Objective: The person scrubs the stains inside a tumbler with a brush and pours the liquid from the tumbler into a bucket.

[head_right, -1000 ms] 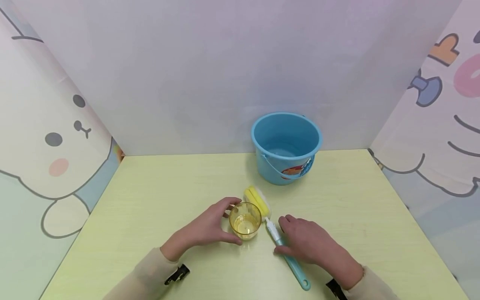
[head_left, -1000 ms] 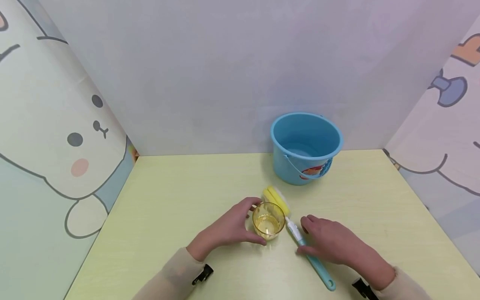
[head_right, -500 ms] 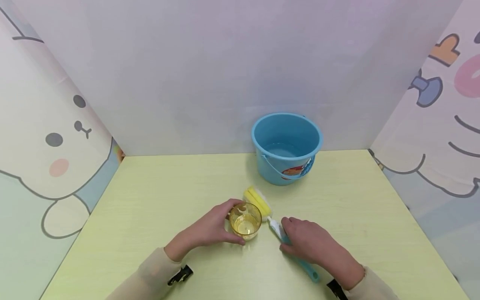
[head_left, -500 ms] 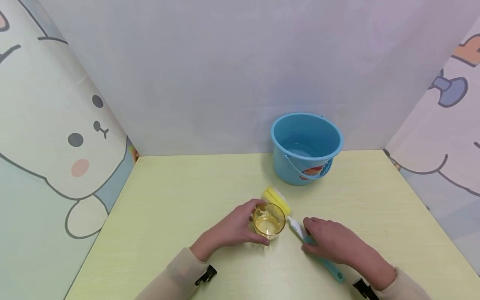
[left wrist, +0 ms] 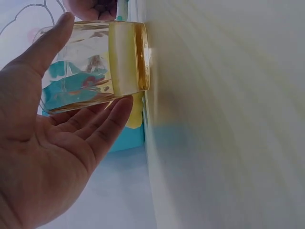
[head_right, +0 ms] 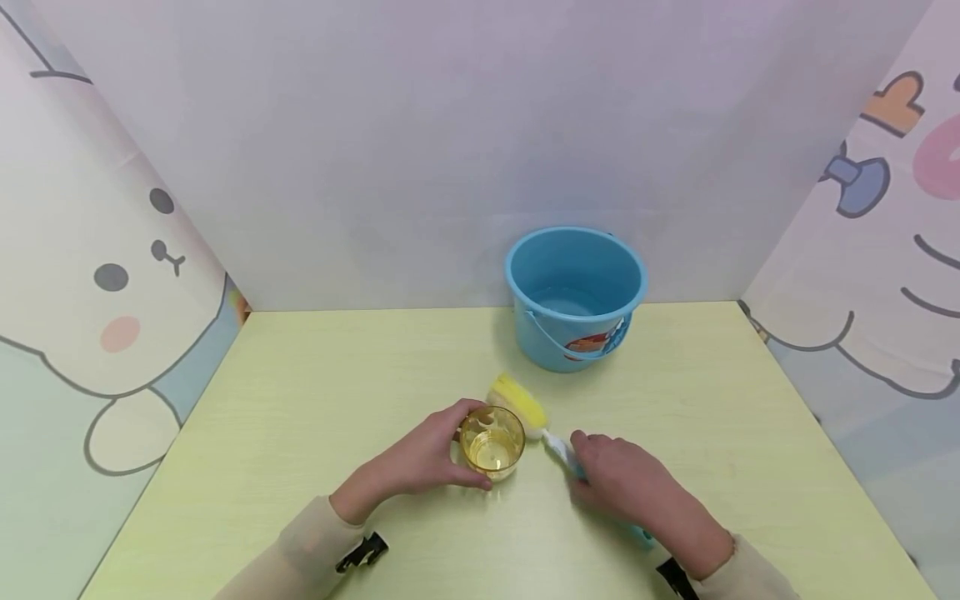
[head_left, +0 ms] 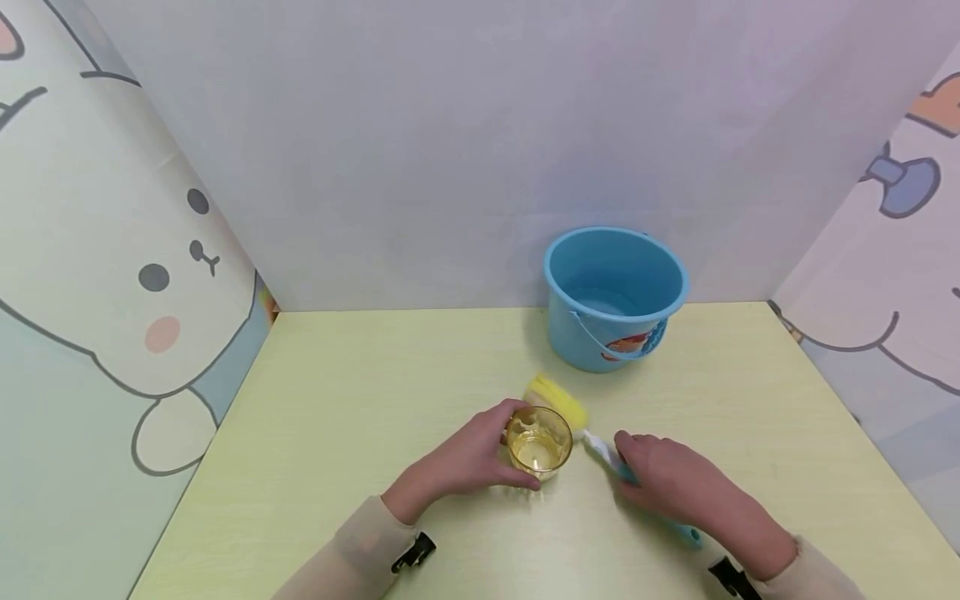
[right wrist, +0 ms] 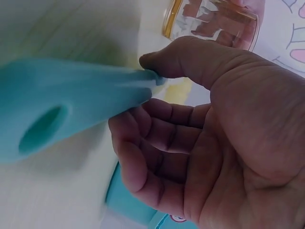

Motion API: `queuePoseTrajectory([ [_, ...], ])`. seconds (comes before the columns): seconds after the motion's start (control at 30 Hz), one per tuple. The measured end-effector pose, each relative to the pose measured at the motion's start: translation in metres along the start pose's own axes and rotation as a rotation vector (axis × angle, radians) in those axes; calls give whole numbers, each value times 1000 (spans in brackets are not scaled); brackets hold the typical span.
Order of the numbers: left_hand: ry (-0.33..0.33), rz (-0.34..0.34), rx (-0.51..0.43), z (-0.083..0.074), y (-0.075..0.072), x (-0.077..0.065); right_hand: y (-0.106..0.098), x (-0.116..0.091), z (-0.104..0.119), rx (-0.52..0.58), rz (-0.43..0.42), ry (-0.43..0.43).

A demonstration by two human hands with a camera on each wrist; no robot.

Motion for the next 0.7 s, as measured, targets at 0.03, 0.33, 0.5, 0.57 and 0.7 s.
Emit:
queuePoseTrajectory([
  [0.03, -1, 0, 0, 0, 0, 0, 0, 0, 0, -3, -3, 4],
  [0.33, 3, -5, 5, 0, 0, 1, -1, 2, -6, -49, -44, 28],
  [0.5, -6, -1, -7, 1, 1, 0, -5, 4, -11, -91, -83, 53],
  [0.57, -12, 2, -11, 1, 1, 0, -7, 5, -13, -122, -112, 64],
  [0.7, -19, 4, -1, 0, 1, 0, -14, 5, -18, -161, -190, 77],
])
Point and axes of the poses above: each hand's wrist, its own x-axis towards the middle knuckle, its own y-axis out of the palm, z = x × y, the point moved 1 cm from there along x, towards the middle knuckle, and after that the axes turned 14 degrees about x, right-handed, at the moved point
